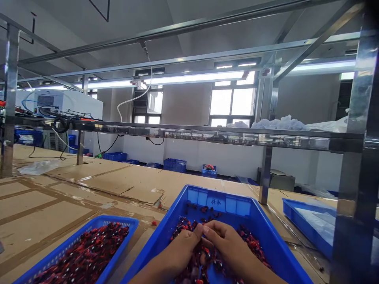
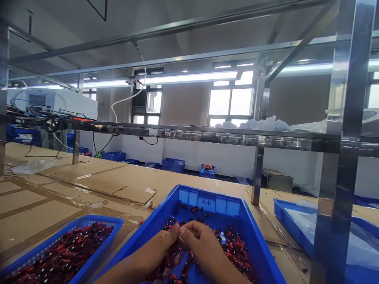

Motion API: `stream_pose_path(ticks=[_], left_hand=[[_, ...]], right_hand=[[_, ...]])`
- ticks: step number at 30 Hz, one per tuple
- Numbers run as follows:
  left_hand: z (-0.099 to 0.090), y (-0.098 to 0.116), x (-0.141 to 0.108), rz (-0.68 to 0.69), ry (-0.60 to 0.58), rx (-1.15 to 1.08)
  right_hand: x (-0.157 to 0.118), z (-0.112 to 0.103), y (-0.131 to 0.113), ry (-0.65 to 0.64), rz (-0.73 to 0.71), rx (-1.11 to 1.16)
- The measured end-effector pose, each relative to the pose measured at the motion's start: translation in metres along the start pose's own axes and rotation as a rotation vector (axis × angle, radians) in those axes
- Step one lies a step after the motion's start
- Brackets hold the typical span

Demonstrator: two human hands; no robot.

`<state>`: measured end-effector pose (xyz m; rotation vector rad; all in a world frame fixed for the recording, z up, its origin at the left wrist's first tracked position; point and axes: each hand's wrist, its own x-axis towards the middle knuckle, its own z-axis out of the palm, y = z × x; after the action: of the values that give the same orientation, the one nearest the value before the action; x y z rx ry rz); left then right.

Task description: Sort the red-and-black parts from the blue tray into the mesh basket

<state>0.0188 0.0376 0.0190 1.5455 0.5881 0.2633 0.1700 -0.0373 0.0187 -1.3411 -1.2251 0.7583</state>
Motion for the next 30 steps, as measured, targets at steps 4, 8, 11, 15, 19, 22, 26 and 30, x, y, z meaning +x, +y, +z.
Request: stream_pose_path(ticks=[4, 8, 11, 15, 19, 22, 26, 30], left_hand=[[0.006, -0.007, 0.004, -0.028, -0.016, -0.123], [0.012, -0.005, 0.005, -0.049, 0.006, -0.194], [0.014, 0.001, 0.005, -0.151, 0.042, -0.292], [0.011, 0.002, 0.006, -0.2, 0.086, -0.381], [0.007, 0.002, 0.004, -0.207, 0.176, -0.377], [0.004, 0.005, 0.003, -0.197, 0.183, -0.378], [0.0, 0.005, 0.004, -0.178, 0.159, -0.371], [-0.001, 0.001, 0.005, -0.13, 0.196, -0.314]], right_hand=[[-0.007, 0.0, -0.008, -0.053, -0.129, -0.31], [-0.012, -0.001, -0.013, -0.116, -0.146, -0.392], [-0.014, 0.003, -0.013, 0.012, -0.315, -0.534], [-0.018, 0.004, -0.014, 0.074, -0.572, -0.647], [-0.025, 0.002, -0.017, 0.118, -0.651, -0.648], [-0.025, -0.002, -0.021, 0.095, -0.513, -0.39], [-0.012, -0.011, -0.018, -0.106, -0.019, 0.29], [0.0, -0.011, -0.008, -0.137, 0.213, 0.237]])
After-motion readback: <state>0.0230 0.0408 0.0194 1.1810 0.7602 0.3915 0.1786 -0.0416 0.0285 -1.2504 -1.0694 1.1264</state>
